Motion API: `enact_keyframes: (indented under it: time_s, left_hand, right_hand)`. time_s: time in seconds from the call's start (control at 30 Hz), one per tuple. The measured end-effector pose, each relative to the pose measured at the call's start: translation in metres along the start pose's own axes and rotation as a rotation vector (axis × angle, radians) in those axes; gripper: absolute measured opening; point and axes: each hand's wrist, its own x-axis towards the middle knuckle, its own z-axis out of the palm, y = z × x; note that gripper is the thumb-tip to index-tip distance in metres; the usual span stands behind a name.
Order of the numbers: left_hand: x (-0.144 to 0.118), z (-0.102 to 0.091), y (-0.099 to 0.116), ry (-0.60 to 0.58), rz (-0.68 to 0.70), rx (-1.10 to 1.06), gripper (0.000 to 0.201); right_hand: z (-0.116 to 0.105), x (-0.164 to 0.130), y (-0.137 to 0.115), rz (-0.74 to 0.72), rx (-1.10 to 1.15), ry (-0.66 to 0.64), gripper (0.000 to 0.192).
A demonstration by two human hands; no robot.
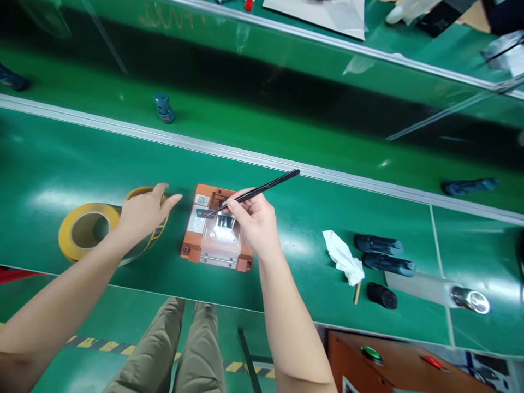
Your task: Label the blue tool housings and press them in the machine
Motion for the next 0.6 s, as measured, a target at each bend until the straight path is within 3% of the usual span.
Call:
enact_keyframes:
  time_s: [0.07, 0.13, 0.23, 0.3, 0.37, 0.43, 0.5, 0.6]
  left_hand:
    - [-0.002, -0.002, 0.0, -0.004, 0.02, 0.009, 0.067]
    - [-0.008, -0.003, -0.003, 0.068, 0.051, 0.005, 0.067]
    - [-0.025, -0.001, -0.003, 0.334, 0.163, -0.05, 0.058]
    - [-0.042, 0.007, 0.005, 0.452, 0.339, -0.169, 0.04]
    - [-0.063, 0.018, 0.019, 0.432, 0.59, -0.288, 0.03]
    - [-0.082, 0.031, 0.034, 0.344, 0.781, -0.318, 0.038]
    - [-0.096, 0.043, 0.046, 0.289, 0.836, -0.287, 0.048]
    - [-0.104, 0.055, 0.053, 0.296, 0.795, -0.268, 0.048]
  right_hand:
    - [-0.015, -0.005, 0.005, -0.003, -0.003, 0.006, 0.02]
    - [-0.026, -0.007, 0.012, -0.006, -0.011, 0.003, 0.019]
    - [-0.037, -0.009, 0.023, -0.005, -0.005, -0.008, 0.018]
    - [-0.042, -0.008, 0.029, -0.011, 0.005, -0.016, 0.018]
    - [-0.043, -0.008, 0.033, -0.025, 0.001, -0.019, 0.019]
    - [-0.044, -0.007, 0.035, -0.038, -0.012, -0.015, 0.019]
    - [-0.043, -0.008, 0.036, -0.048, -0.022, -0.009, 0.019]
    - [-0.042, -0.009, 0.037, -0.052, -0.023, -0.005, 0.018]
